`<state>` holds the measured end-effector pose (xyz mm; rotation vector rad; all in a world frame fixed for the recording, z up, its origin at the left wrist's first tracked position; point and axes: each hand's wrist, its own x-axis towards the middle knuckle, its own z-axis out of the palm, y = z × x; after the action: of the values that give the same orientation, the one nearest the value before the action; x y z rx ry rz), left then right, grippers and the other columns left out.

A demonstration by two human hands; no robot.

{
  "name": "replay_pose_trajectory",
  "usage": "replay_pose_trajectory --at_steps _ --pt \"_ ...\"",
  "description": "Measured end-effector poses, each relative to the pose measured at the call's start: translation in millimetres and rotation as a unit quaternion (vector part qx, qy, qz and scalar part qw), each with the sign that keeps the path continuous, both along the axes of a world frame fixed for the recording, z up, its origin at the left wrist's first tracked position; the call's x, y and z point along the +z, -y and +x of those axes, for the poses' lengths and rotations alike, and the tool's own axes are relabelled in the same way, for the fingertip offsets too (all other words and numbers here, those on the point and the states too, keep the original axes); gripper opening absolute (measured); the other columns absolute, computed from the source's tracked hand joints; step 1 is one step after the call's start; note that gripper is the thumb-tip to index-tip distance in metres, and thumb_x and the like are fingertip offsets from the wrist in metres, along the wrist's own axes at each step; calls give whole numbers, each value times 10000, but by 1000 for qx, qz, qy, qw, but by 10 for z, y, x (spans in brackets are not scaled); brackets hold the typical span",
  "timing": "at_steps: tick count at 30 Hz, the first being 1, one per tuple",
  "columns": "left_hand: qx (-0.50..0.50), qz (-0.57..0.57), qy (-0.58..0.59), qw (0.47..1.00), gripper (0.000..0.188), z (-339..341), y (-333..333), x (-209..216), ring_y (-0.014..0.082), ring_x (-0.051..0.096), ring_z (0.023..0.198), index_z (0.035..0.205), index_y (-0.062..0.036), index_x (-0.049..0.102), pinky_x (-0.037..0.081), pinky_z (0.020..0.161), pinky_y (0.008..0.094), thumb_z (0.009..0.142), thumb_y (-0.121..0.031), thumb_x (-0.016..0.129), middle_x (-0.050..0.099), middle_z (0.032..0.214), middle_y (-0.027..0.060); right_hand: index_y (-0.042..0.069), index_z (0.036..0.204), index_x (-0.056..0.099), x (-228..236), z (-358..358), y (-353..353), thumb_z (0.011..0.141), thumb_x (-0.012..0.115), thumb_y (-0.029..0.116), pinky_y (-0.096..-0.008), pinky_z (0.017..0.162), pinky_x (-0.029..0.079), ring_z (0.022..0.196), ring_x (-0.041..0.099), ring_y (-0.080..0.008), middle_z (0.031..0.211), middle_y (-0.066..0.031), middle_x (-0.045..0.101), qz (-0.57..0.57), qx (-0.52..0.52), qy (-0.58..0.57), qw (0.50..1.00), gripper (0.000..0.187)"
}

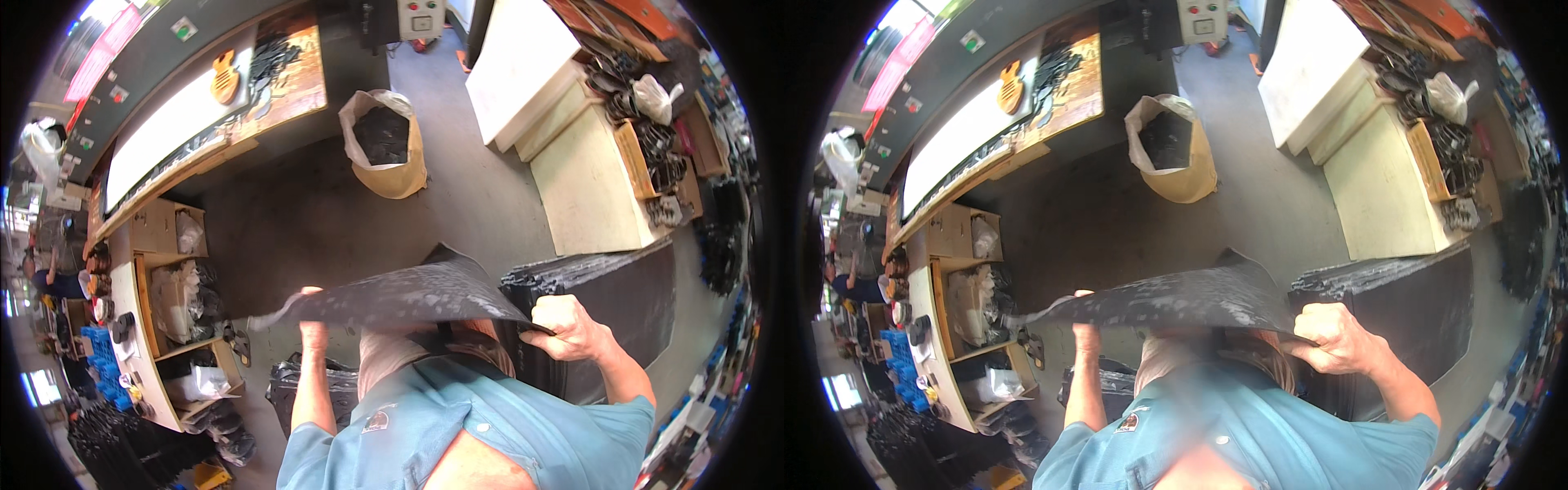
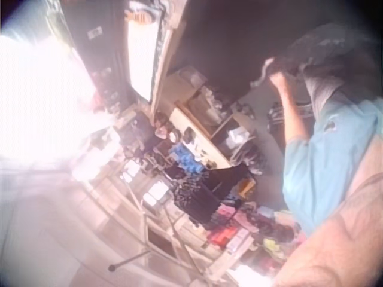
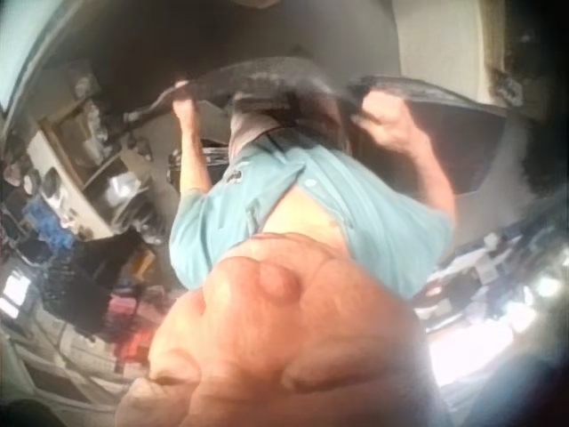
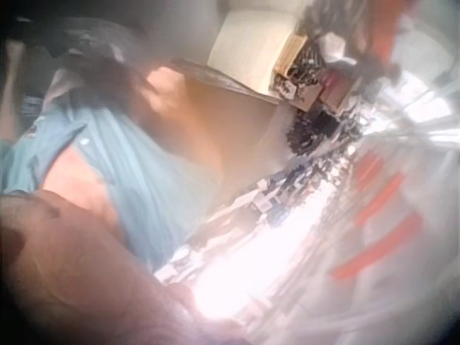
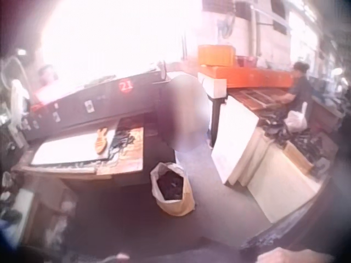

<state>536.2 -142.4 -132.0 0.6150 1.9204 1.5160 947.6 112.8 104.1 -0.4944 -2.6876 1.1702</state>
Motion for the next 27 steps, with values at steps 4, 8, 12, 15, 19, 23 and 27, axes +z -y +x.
replay_pose_trajectory --at_steps 4,8,12,15,19,23,27 --pt "69 9 -90 994 205 -1093 486 42 125 629 1013 1201 -43 664 524 949 303 1057 -186 637 681 1115 15 87 733 584 145 -866 -275 727 922 97 -430 553 441 620 552 -307 684 -79 529 102 80 -45 990 338" --pt "98 20 -107 989 255 -2200 970 84 130 634 1042 1246 -33 664 516 977 307 1072 -220 651 696 1164 23 96 702 508 635 -1994 -409 687 943 191 -426 537 429 613 534 -290 678 -60 463 258 101 -50 960 446" --pt "95 -20 -143 985 307 -3500 1241 431 135 640 1072 1292 -24 664 509 1005 311 1088 -253 664 711 1214 32 83 831 675 1390 -3390 -487 752 931 251 -438 628 516 708 628 -299 792 -78 633 413 127 -123 893 316" --pt "71 78 -162 981 332 -4245 1309 957 137 646 1078 1293 -8 680 505 1011 314 1097 -276 676 726 1231 39 51 1042 745 2072 -4501 -695 885 854 267 -401 791 568 884 728 -283 983 -138 725 426 -3 -10 905 289" --pt "104 133 -182 969 383 -4745 1015 1289 112 634 1051 1327 -5 718 502 964 302 1126 -320 634 741 1148 18 73 1281 719 2583 -6226 -987 982 736 343 -427 1055 506 1207 656 -305 1317 -210 656 487 -68 96 865 404" --pt "249 138 -39 958 406 -5313 507 868 108 619 958 1125 33 741 504 873 287 1104 -367 672 732 1043 -1 148 1404 700 2491 -7502 -1218 1026 661 405 -450 1209 456 1402 593 -307 1506 -264 598 456 -44 -84 885 458" --pt "268 13 -91 959 371 -5930 365 458 76 460 773 919 -17 697 421 695 269 1097 -343 689 598 844 -52 21 1047 694 368 -7411 -1216 967 777 277 -464 838 555 926 673 -399 951 -174 680 397 -13 -313 863 280"
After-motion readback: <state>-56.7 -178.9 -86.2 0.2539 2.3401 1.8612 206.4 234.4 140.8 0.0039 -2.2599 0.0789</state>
